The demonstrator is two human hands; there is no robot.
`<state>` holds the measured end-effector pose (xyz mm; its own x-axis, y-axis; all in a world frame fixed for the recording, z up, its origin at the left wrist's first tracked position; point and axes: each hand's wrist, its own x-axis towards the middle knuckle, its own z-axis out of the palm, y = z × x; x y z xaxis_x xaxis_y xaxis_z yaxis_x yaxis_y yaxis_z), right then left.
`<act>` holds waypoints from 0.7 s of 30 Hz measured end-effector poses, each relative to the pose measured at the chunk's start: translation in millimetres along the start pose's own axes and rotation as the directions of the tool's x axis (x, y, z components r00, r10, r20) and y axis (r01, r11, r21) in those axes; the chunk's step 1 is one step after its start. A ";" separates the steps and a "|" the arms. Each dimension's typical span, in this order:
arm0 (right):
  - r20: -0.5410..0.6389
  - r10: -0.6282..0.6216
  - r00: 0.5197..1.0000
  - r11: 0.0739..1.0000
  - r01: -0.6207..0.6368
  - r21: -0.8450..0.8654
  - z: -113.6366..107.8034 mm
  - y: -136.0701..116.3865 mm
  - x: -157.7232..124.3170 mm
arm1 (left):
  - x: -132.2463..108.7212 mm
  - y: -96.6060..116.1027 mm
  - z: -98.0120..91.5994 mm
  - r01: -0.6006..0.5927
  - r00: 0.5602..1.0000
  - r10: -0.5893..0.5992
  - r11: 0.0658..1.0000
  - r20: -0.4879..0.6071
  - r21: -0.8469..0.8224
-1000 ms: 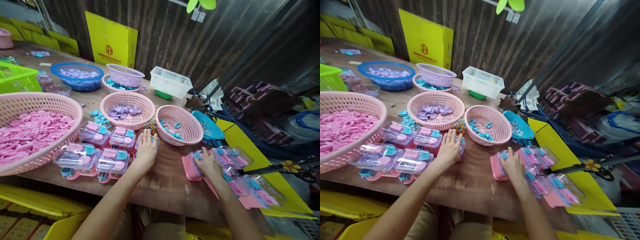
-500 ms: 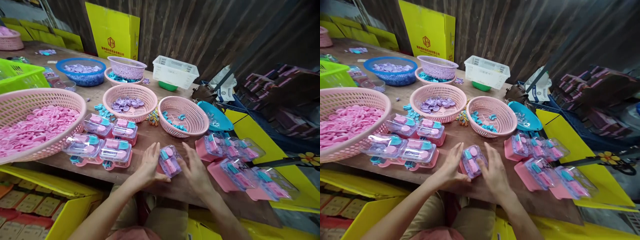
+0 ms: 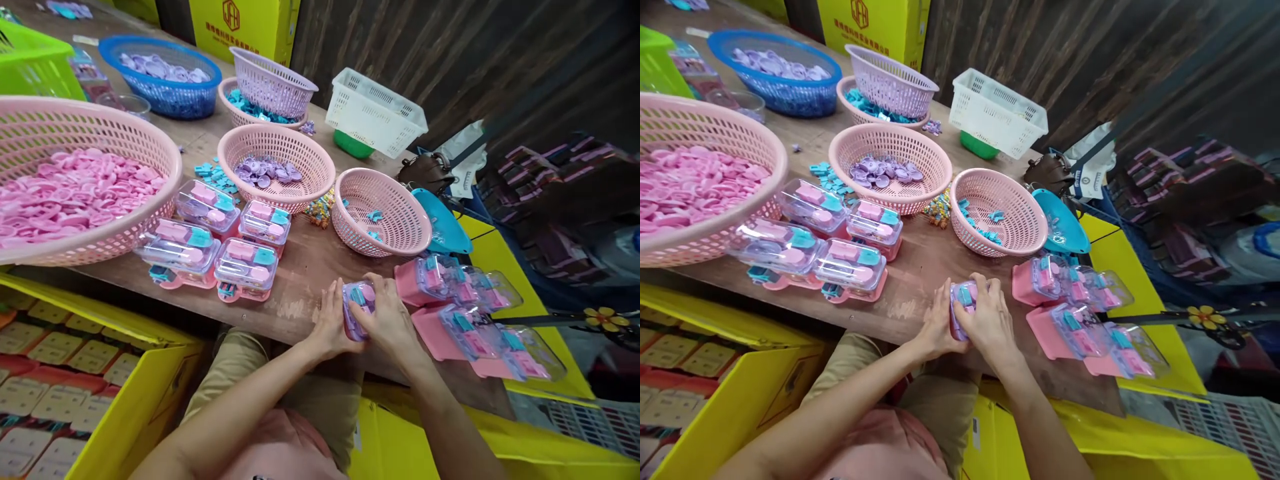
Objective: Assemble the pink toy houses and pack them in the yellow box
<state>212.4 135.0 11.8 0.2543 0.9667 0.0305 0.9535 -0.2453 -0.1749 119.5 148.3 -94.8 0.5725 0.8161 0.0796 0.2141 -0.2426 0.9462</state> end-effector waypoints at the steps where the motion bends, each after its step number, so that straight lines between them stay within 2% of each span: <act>1: -0.031 -0.018 0.999 1.000 0.019 0.009 2.4 -0.1 2.0 | 0.6 0.2 1.3 -0.005 1.000 0.005 1.000 -0.005 0.011; 4: -0.092 -0.079 0.993 0.996 0.082 0.027 9.1 -0.1 5.8 | 1.7 0.8 4.9 0.002 1.000 -0.001 0.999 -0.019 0.036; 7: -0.099 -0.112 0.989 0.994 0.111 -0.016 10.9 -1.3 5.4 | 1.8 1.3 7.1 0.011 0.999 -0.009 0.998 -0.034 0.057; 12: -0.102 -0.143 0.984 0.972 0.120 -0.203 7.0 -10.2 0.7 | 2.6 -0.9 9.2 -0.011 0.997 0.016 0.997 -0.072 0.074; 21: -0.020 -0.077 0.997 0.851 0.055 -0.522 -2.3 -29.6 -8.1 | 3.3 -0.9 7.9 -0.065 0.990 0.077 0.992 -0.118 0.105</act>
<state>182.5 134.3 18.9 0.1832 0.9810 0.0638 0.9100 -0.1938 0.3665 127.4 147.1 -97.8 0.4894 0.8513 0.1890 0.2588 -0.3488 0.9008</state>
